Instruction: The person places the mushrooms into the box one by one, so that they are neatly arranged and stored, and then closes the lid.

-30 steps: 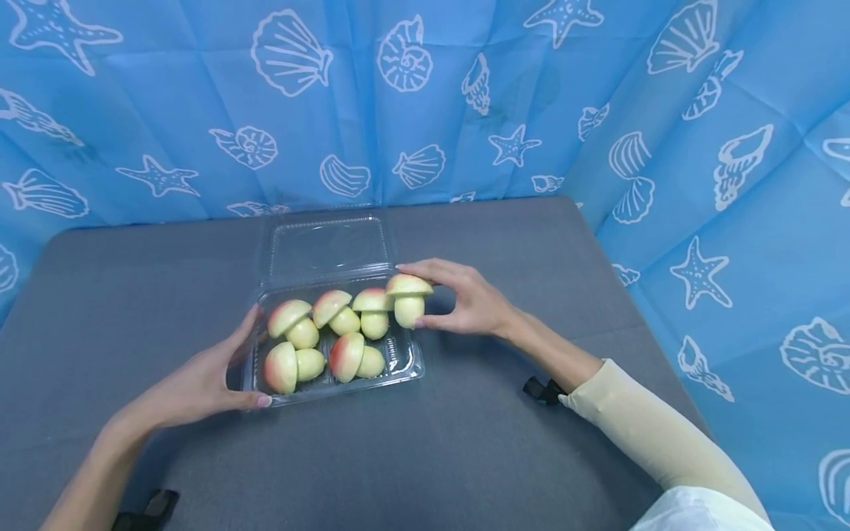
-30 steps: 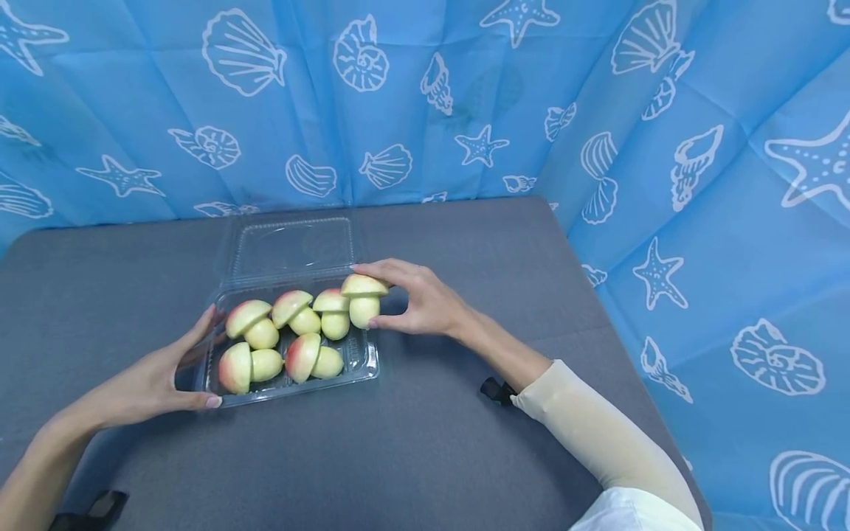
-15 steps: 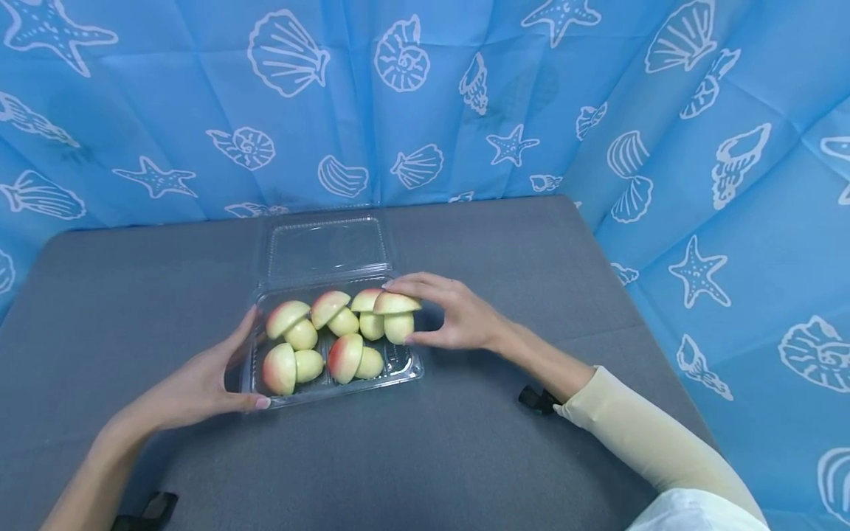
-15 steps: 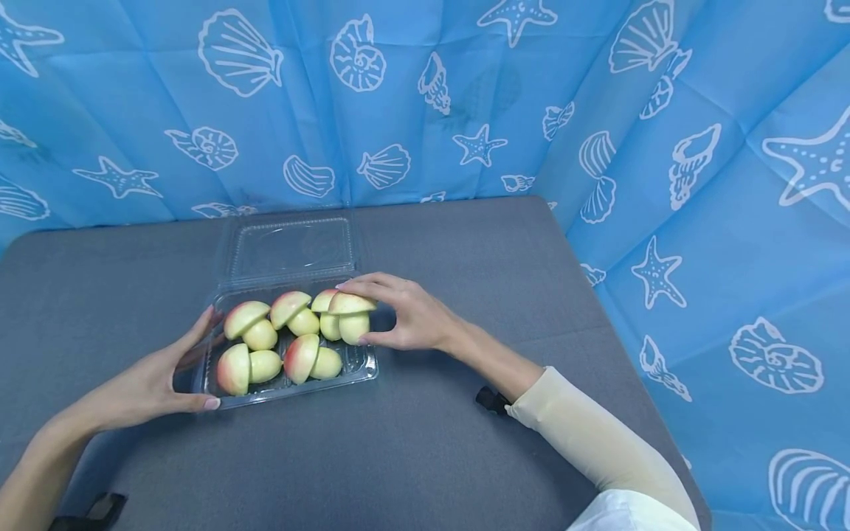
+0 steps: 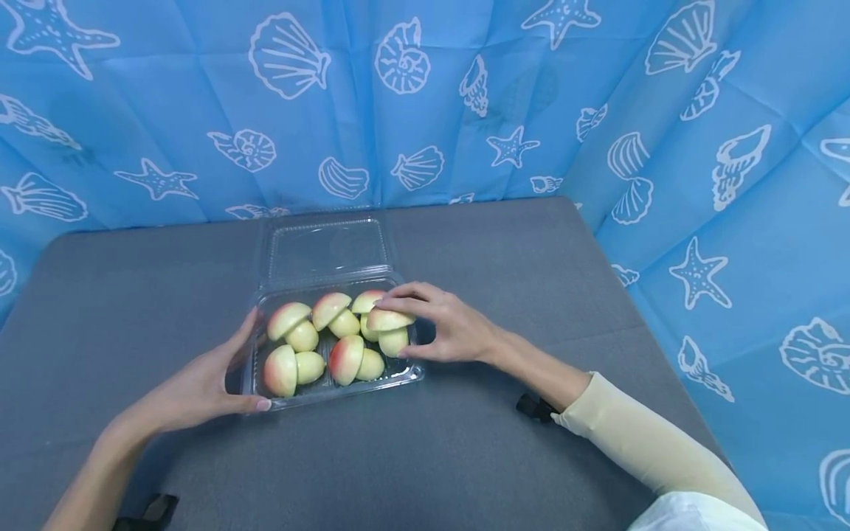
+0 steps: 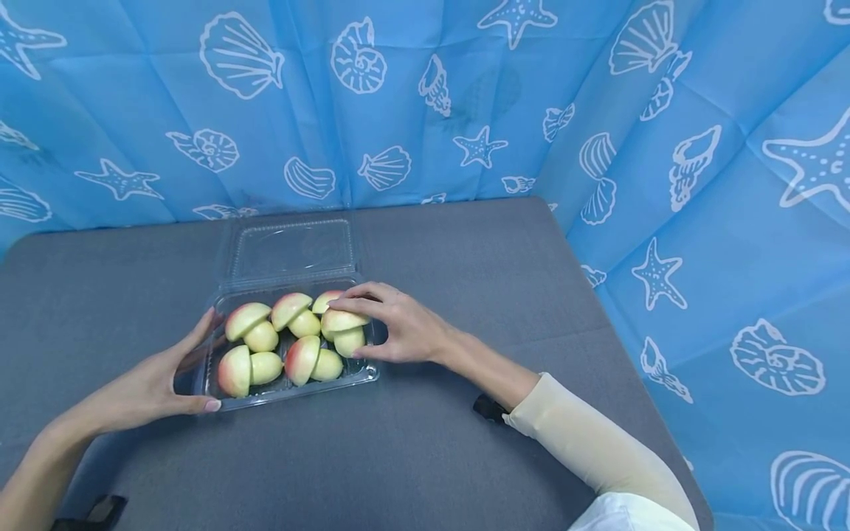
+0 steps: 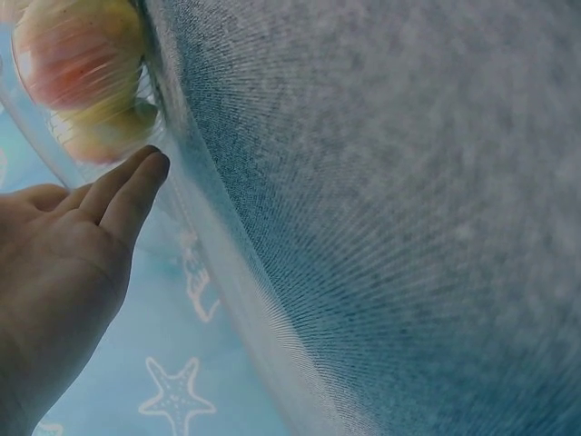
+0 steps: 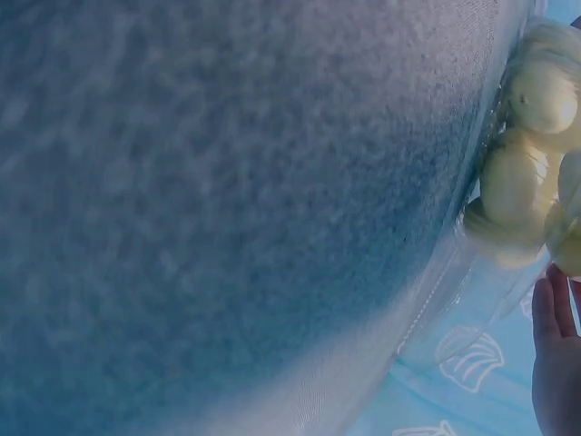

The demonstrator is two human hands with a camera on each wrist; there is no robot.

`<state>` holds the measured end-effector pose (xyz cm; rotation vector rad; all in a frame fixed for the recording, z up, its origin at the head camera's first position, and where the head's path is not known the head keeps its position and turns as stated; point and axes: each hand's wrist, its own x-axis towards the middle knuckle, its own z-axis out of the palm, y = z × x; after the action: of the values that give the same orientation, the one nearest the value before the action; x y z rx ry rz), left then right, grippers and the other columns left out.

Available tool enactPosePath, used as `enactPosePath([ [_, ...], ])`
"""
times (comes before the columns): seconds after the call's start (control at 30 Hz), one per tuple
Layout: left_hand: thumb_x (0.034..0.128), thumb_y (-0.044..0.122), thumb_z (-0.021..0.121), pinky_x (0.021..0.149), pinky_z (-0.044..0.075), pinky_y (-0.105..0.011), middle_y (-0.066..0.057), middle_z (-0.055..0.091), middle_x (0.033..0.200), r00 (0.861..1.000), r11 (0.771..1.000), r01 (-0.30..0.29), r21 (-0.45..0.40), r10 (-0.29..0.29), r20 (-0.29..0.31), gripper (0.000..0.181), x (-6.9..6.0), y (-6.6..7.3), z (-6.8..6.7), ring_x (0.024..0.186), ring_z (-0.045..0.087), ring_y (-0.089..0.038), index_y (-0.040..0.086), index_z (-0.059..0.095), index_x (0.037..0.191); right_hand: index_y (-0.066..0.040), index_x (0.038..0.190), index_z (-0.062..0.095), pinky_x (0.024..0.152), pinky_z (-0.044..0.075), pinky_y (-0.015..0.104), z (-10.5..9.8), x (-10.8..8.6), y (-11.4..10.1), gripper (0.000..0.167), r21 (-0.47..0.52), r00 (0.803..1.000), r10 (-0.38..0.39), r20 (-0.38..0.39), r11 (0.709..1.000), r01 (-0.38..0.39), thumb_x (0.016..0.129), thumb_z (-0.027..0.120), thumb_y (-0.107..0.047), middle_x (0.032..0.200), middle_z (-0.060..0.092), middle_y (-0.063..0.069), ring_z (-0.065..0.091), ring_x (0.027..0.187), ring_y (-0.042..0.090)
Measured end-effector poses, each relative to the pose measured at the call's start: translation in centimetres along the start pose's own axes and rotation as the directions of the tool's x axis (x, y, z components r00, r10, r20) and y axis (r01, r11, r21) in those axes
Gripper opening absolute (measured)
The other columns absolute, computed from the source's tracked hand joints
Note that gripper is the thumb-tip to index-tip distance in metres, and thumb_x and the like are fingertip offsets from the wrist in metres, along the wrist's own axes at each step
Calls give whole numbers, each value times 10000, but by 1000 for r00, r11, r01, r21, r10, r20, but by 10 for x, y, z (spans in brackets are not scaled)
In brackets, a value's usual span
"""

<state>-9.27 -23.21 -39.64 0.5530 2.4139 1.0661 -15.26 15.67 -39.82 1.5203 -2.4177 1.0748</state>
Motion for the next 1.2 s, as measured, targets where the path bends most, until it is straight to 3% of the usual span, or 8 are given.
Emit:
enactPosePath([
  [0.57,800,437,816,1066,308,-600,-211,6,1646,1000,1000,-3,-22,3,21,1266,0,0,-1,1410,277,-498,195,-153,1578,-102,1442,526,1037,449,362,8,0,-1,700,-56,995,-63,72,996,68,841,808,-325,1406,522,109,482,1284,208],
  [0.93,799,449,813,1061,333,-598,-227,-13,1641,1000,1000,4,-21,-4,19,1271,1,-1,-2,1393,286,-523,196,-160,1575,-114,1389,598,1048,438,366,7,2,1,575,-60,990,-105,99,992,111,880,764,-323,1365,575,105,503,1256,203],
  [1.2,792,468,813,1071,323,-610,-219,-12,1642,1000,1000,13,-24,-13,13,1270,1,-1,-1,1394,287,-515,207,-148,1580,-17,1363,598,1078,429,337,8,2,1,560,-40,991,-115,70,992,118,889,740,-278,1372,609,56,543,1261,187],
])
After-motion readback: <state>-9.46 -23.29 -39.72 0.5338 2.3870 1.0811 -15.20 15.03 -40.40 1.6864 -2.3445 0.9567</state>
